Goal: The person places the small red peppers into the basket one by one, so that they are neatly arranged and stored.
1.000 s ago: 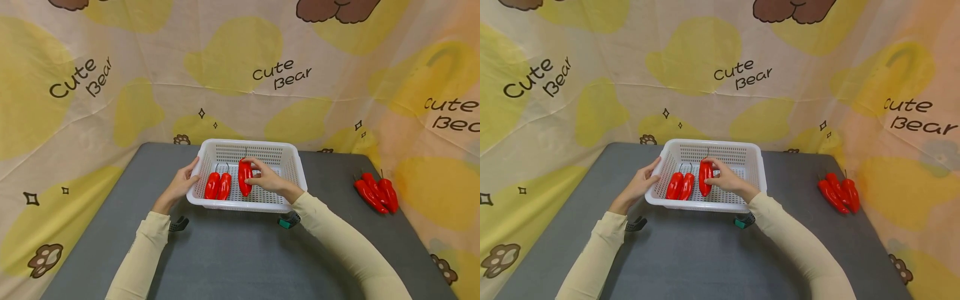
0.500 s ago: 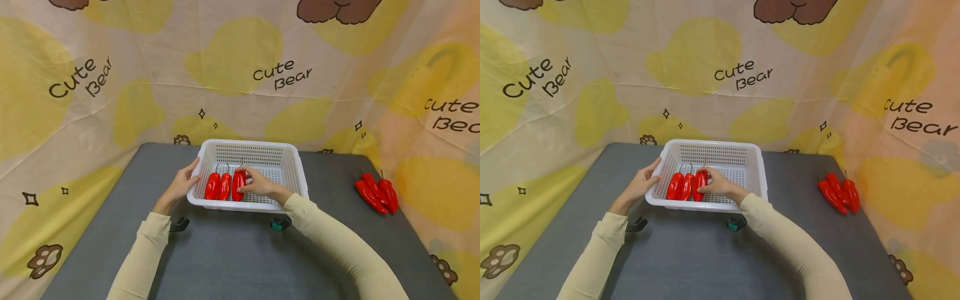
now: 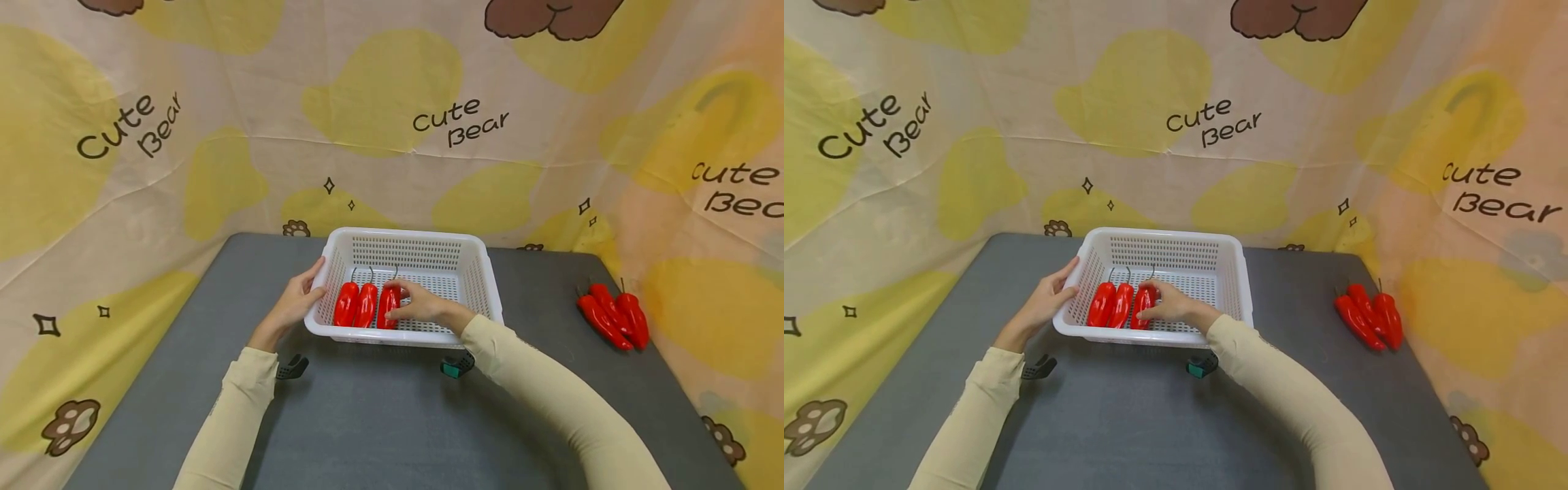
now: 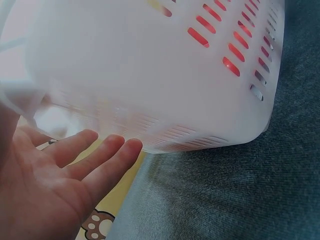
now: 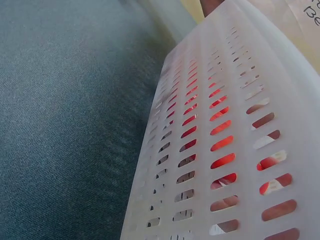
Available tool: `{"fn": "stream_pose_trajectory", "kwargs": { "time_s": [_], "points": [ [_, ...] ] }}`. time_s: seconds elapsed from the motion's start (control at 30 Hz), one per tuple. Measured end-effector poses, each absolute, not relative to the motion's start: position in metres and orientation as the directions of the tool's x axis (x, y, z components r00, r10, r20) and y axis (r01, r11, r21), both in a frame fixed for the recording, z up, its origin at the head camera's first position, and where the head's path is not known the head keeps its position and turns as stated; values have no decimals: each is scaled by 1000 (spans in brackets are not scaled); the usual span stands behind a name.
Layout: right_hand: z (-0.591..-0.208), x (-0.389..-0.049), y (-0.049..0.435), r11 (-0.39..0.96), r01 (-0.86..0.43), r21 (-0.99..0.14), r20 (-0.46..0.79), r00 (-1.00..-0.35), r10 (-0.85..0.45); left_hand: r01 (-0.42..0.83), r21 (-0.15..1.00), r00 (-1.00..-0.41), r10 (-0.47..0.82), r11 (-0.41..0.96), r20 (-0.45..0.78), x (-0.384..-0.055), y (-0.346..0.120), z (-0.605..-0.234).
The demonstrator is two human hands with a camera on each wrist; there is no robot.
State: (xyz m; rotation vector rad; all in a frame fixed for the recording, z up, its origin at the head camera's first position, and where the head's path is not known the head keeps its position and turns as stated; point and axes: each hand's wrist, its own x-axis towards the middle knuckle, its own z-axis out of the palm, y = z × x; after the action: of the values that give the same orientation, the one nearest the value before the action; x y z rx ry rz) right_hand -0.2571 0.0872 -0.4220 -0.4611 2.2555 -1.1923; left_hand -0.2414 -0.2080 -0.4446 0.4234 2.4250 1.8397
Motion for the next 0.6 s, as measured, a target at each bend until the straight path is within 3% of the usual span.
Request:
{"fn": "stream_pose_trajectory", "kwargs": {
  "time_s": [0.23, 0.6],
  "points": [
    [-421, -257, 88, 541, 95, -836, -417, -750, -513, 170, 957, -961, 255, 237, 108, -241, -208, -443],
    [-423, -260, 87, 527, 132, -839, -444, -727, -524, 164, 957, -961, 258, 240, 100, -240, -208, -443]
  ]
}}
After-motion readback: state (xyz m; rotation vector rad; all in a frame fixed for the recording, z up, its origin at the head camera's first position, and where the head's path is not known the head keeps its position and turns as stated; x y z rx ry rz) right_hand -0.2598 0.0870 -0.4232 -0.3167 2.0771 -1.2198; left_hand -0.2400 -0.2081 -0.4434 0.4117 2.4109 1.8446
